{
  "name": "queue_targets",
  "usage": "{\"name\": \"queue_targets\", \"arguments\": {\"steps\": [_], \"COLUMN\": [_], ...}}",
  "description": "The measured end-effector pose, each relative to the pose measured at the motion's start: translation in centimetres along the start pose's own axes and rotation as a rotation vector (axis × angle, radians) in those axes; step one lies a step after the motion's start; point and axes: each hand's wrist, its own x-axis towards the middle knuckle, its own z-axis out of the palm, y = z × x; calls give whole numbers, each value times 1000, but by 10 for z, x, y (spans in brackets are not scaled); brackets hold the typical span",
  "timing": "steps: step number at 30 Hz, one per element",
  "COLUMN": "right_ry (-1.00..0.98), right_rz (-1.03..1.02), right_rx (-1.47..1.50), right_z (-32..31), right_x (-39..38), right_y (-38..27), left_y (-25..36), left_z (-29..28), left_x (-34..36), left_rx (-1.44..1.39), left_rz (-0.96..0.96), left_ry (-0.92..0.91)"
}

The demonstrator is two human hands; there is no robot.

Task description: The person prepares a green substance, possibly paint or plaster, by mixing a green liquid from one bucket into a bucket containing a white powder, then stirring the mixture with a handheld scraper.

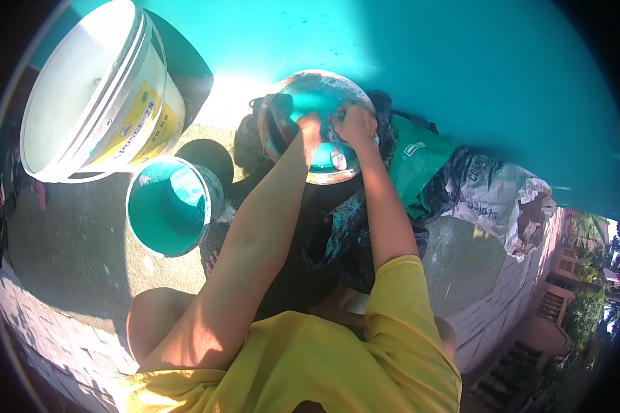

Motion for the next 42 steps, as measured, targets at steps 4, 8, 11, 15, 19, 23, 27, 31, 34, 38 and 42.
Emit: {"name": "queue_targets", "arguments": {"steps": [4,8,11,15,19,23,27,31,34,38,42], "right_ry": [-109,-163,-190,36,-66,-64,68,61,268,269,199], "right_rz": [90,138,10,-239,93,76,-189,90,66,39,-35], "right_rx": [-27,59,198,46,88,144,162,184,217,365,468], "right_z": [7,21,25,26,19,25,31,18,24,24,28], "right_x": [20,32,36,22,18,20,19,16,15,22,26], "right_y": [-7,0,21,25,4,13,33,11,19,40,43], "left_y": [10,15,16,19,22,25,26,30,32,29,35], "left_z": [0,-2,-3,-7,-9,-9,-8,-14,-13,-10,-13], "left_x": [-6,-9,-10,-10,-12,-14,-16,-13,-13,-16,-16], "left_rx": [12,14,15,12,17,19,13,22,31,33,46], "left_rz": [25,41,43,50,59,65,63,73,82,73,95], "left_ry": [-34,-46,-54,-63,-73,-81,-94,-84,-91,-103,-109]}}
